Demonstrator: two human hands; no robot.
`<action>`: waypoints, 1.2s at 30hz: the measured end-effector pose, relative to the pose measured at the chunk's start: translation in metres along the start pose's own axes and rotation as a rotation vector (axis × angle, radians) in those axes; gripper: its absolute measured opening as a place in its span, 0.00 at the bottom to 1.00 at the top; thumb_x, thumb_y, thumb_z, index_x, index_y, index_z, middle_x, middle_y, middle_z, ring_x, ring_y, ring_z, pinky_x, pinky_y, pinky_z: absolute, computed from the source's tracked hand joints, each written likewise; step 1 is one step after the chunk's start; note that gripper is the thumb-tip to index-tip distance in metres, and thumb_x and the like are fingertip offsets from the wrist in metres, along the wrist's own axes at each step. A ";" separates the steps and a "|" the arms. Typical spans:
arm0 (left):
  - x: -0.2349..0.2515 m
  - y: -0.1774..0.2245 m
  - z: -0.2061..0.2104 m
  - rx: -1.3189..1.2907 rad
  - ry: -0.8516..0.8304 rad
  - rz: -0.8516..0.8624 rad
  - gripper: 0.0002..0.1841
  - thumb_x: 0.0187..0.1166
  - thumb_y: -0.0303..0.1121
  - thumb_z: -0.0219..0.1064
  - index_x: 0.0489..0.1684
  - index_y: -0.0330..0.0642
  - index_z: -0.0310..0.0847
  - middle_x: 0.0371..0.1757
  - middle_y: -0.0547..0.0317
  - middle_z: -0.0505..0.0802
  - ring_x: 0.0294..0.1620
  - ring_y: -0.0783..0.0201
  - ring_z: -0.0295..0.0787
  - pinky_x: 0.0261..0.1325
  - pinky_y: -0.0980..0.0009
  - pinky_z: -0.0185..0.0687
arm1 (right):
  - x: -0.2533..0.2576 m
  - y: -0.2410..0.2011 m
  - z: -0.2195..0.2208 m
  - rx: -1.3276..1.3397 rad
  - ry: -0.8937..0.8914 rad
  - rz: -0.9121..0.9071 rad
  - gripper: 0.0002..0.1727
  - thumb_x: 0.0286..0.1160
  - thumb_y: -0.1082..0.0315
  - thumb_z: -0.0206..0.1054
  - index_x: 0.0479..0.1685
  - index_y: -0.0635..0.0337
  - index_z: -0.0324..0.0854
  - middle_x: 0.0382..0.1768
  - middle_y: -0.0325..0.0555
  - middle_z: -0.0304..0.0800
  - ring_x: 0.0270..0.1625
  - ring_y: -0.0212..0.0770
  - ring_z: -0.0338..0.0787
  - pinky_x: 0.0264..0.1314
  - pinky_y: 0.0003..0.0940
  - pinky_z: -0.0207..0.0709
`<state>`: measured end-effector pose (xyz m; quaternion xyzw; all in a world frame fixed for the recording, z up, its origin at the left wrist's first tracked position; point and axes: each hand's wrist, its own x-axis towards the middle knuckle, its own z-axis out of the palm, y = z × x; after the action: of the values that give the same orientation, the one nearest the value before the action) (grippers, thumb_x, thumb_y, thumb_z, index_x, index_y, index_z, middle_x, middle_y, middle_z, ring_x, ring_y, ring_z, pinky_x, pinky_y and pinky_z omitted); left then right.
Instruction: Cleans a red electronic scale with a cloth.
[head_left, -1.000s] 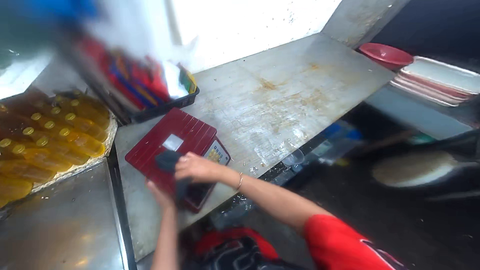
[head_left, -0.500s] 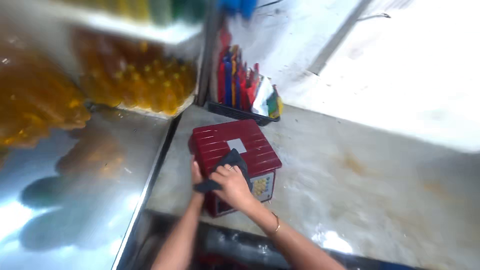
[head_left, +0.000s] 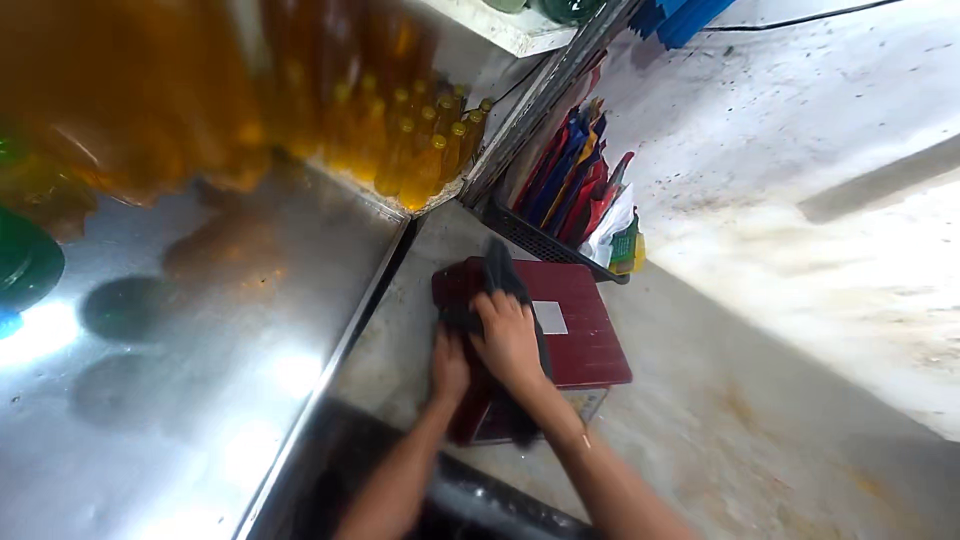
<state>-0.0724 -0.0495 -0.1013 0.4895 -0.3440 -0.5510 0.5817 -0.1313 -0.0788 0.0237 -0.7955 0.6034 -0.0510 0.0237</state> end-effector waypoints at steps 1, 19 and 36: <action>0.000 -0.004 -0.001 -0.005 -0.020 0.031 0.29 0.91 0.32 0.44 0.90 0.26 0.52 0.88 0.34 0.67 0.88 0.53 0.66 0.88 0.60 0.62 | -0.032 -0.003 -0.001 0.004 0.025 -0.035 0.18 0.60 0.71 0.77 0.53 0.63 0.88 0.54 0.67 0.89 0.60 0.71 0.87 0.58 0.72 0.76; 0.001 -0.007 0.001 -0.037 -0.052 0.067 0.31 0.89 0.31 0.46 0.90 0.22 0.46 0.88 0.29 0.64 0.88 0.52 0.65 0.88 0.62 0.62 | -0.051 0.003 0.002 0.145 0.073 -0.025 0.17 0.60 0.74 0.75 0.52 0.57 0.91 0.53 0.63 0.91 0.60 0.69 0.89 0.59 0.70 0.80; -0.006 0.008 0.013 0.106 0.006 0.041 0.35 0.91 0.48 0.40 0.91 0.30 0.48 0.88 0.35 0.66 0.86 0.56 0.67 0.86 0.62 0.63 | 0.071 0.214 -0.031 0.210 -0.037 0.471 0.27 0.89 0.50 0.57 0.77 0.57 0.78 0.78 0.57 0.79 0.83 0.63 0.73 0.81 0.69 0.60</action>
<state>-0.0828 -0.0468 -0.0888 0.5142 -0.3808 -0.5186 0.5671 -0.3209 -0.2047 0.0372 -0.6269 0.7628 -0.0921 0.1286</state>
